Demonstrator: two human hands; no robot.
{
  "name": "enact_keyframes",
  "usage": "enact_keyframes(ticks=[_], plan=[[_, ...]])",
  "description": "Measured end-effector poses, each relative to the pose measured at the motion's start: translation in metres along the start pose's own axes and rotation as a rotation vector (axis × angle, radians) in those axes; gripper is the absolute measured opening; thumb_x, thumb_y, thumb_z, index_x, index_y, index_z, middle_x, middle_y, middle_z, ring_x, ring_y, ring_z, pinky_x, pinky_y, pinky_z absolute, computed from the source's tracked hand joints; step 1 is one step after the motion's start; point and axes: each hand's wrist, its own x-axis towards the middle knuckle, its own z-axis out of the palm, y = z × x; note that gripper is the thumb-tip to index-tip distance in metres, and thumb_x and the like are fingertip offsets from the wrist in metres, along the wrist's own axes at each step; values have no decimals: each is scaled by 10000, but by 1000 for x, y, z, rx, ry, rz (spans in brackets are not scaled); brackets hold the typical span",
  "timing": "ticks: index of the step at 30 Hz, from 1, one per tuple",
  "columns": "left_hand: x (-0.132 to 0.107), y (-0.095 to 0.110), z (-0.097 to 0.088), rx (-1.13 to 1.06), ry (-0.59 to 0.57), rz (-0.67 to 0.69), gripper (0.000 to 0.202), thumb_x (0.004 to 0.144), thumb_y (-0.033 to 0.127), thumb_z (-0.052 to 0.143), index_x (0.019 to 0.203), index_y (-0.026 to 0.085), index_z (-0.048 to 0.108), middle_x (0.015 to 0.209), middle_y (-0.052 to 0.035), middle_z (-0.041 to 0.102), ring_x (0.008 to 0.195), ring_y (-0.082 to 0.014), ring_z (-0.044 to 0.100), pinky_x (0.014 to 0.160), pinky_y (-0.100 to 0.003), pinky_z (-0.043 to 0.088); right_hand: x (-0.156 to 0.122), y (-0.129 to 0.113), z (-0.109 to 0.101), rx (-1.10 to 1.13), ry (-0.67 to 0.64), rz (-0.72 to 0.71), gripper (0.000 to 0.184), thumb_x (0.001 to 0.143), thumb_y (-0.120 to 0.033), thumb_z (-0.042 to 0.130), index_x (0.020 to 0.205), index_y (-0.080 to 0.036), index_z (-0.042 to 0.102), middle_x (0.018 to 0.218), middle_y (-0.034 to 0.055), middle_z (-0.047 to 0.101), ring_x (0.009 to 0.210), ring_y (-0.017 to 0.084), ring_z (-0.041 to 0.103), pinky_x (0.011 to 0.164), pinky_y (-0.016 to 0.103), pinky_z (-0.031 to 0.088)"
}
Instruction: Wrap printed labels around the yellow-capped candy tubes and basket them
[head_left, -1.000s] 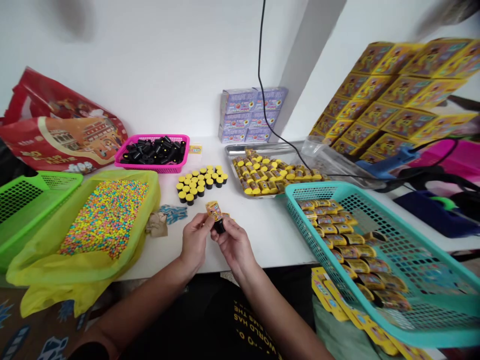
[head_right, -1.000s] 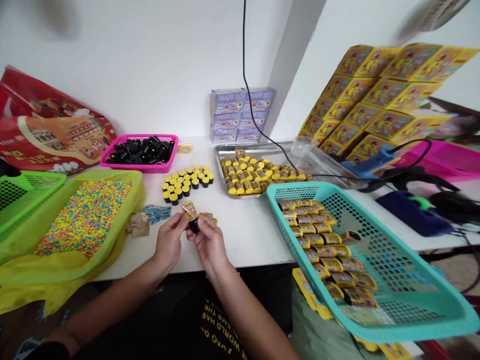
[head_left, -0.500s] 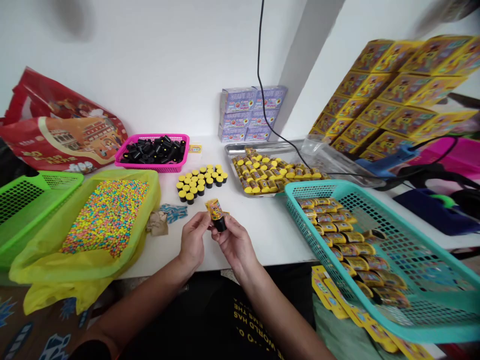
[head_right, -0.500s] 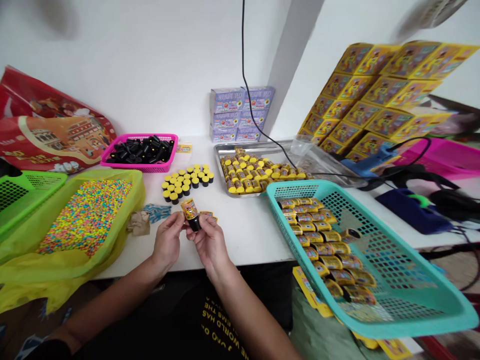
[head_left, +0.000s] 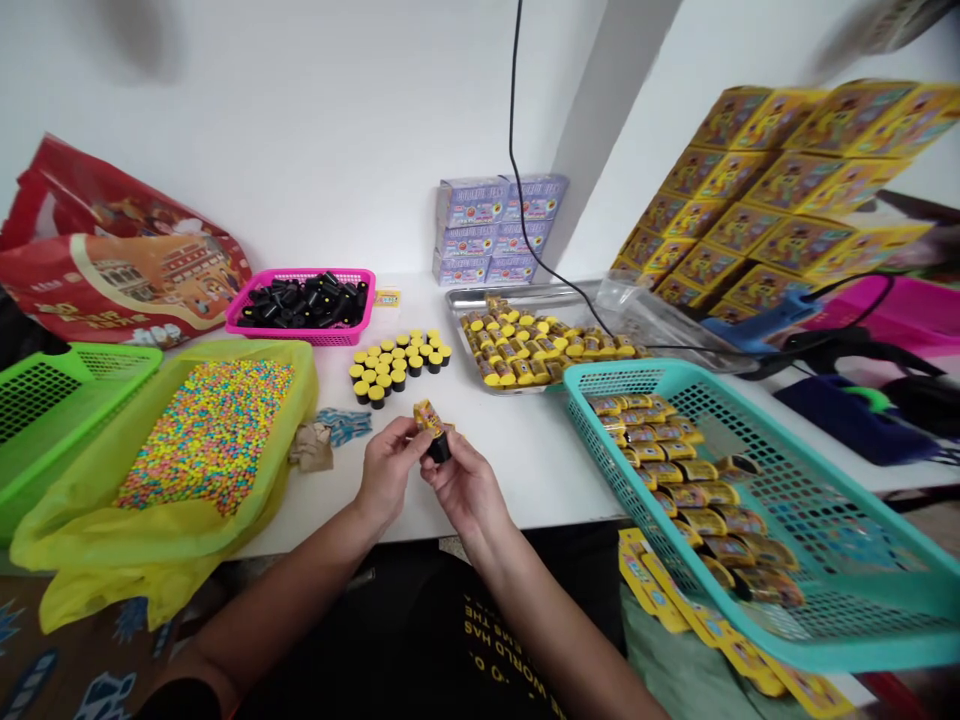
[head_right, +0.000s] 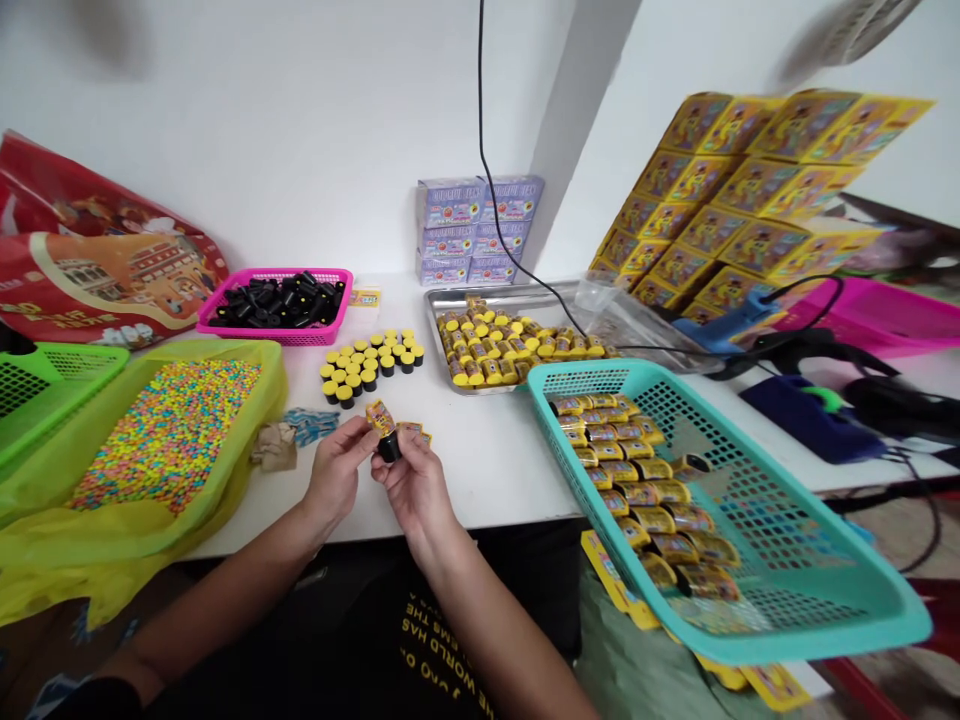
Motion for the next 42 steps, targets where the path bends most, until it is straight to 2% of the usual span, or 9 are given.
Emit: enact_keyframes(ticks=[3,6,12,15,20,23,26,35,42], plan=[[0,-1,1,-36,5,-27,249,718,371,762,763,145,669,654,13,579,545,-84,480,534,-227,407,-2,0,2,-45,16,-47,225,789,-372,740,828,-180,628,697,-6,639,549,95,586,465,194,470],[0,0,2,-79,-18,-81,265,729,374,755,797,138,654,635,13,558,497,-82,464,436,-215,369,-5,0,5,-128,38,-127,271,785,-407,745,853,-183,606,668,-7,641,544,112,602,466,211,475],[-2,3,5,-127,-121,-113,275,762,388,725,809,138,620,613,17,542,401,-85,450,365,-243,385,-11,-2,6,-380,35,-265,377,858,-492,637,1097,-210,565,741,-4,662,477,109,573,419,224,438],[-3,5,7,-139,-100,-124,288,748,403,736,783,141,619,641,2,565,423,-96,482,379,-248,405,-16,-2,3,-518,18,-337,397,874,-481,616,1179,-236,548,825,-1,658,503,93,553,443,222,429],[-4,11,7,-163,-40,-148,265,705,366,781,769,132,674,701,-25,609,559,-108,532,472,-230,417,-23,-6,-7,-758,-40,-426,528,837,-348,691,1323,-304,489,1097,30,638,652,108,585,584,263,514],[-3,11,4,-191,-41,-161,238,705,343,785,799,137,711,754,-42,646,641,-123,561,563,-245,443,-23,-9,-13,-889,-66,-489,509,854,-315,668,1336,-318,504,1220,54,614,875,176,633,674,298,542],[-1,10,2,-222,-47,-196,241,706,344,786,825,140,732,805,-62,672,706,-146,589,628,-264,454,-23,-9,-14,-957,-75,-533,488,856,-294,659,1326,-324,533,1313,61,584,1082,240,598,739,333,550],[0,8,2,-252,-43,-229,251,699,358,797,804,135,749,769,-65,674,718,-158,595,671,-274,451,-19,-5,-13,-945,-16,-591,485,795,-263,729,1262,-304,604,1203,62,657,1054,256,628,856,399,542],[-1,7,2,-272,-91,-260,263,715,334,789,887,137,762,873,-79,707,810,-171,622,781,-296,478,-16,-1,-20,-1098,-22,-725,470,806,-257,718,1259,-304,602,1169,83,671,1024,258,643,932,454,510]])
